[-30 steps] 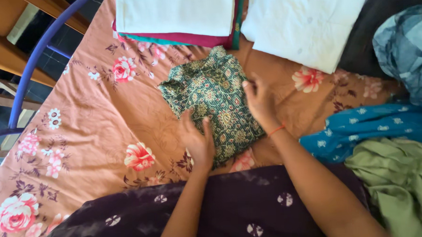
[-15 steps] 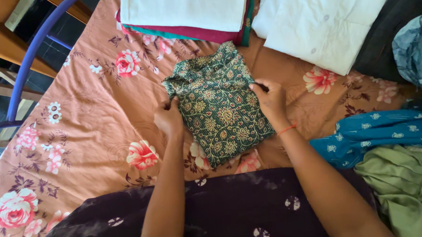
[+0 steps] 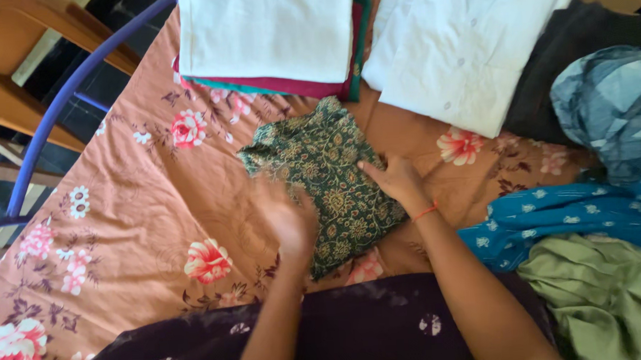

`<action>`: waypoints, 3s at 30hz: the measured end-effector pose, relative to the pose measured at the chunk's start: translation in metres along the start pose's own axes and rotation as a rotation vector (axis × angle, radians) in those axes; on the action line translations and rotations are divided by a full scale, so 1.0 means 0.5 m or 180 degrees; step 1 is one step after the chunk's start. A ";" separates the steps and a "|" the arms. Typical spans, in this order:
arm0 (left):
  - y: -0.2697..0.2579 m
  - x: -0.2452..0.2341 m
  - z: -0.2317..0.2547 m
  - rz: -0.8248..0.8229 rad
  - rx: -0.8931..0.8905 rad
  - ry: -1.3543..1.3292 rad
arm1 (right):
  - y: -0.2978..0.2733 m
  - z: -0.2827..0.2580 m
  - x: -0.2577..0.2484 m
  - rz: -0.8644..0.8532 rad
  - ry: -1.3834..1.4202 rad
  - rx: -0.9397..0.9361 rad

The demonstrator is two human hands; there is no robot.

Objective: The person folds a green floral-patterned cloth on a bed, smoothing and aligning it into a compact rectangle. The person then picks up a light green cloth and begins to fold it.

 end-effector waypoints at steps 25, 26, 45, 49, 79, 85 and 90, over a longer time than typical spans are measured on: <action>0.067 0.027 0.061 -0.2877 -0.2688 -0.4264 | -0.177 -0.383 -0.098 -0.1479 0.1040 -0.1603; 0.085 0.009 0.040 -0.3073 -0.3184 -0.4322 | -0.200 -0.430 -0.088 -0.1345 0.0585 -0.1704; 0.092 0.009 -0.352 -0.3366 -0.3548 -0.4263 | -0.269 -0.283 0.187 0.0182 0.2052 -0.0129; 0.100 -0.038 -0.316 -0.3500 -0.3558 -0.4124 | -0.202 -0.172 0.272 -0.1282 0.3608 0.0900; 0.804 0.181 -0.063 0.0393 0.0307 -0.0454 | 0.456 -0.417 -0.005 0.0249 0.3390 -0.0666; 0.571 0.343 -0.047 -0.1254 0.1099 0.0347 | 0.378 -0.449 0.032 0.2921 -0.0426 -0.2352; 0.557 0.374 -0.093 -0.1482 0.0856 0.0538 | 0.431 -0.492 0.135 0.1927 -0.1444 -0.2362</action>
Point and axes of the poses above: each hand's wrist, its own y-axis towards the middle knuckle, its own x-axis out of the palm, z = x × y, the point moved 8 cm from there along y, towards the middle knuckle, and after that the axes turned 8 degrees about z, right-handed, at the moved point
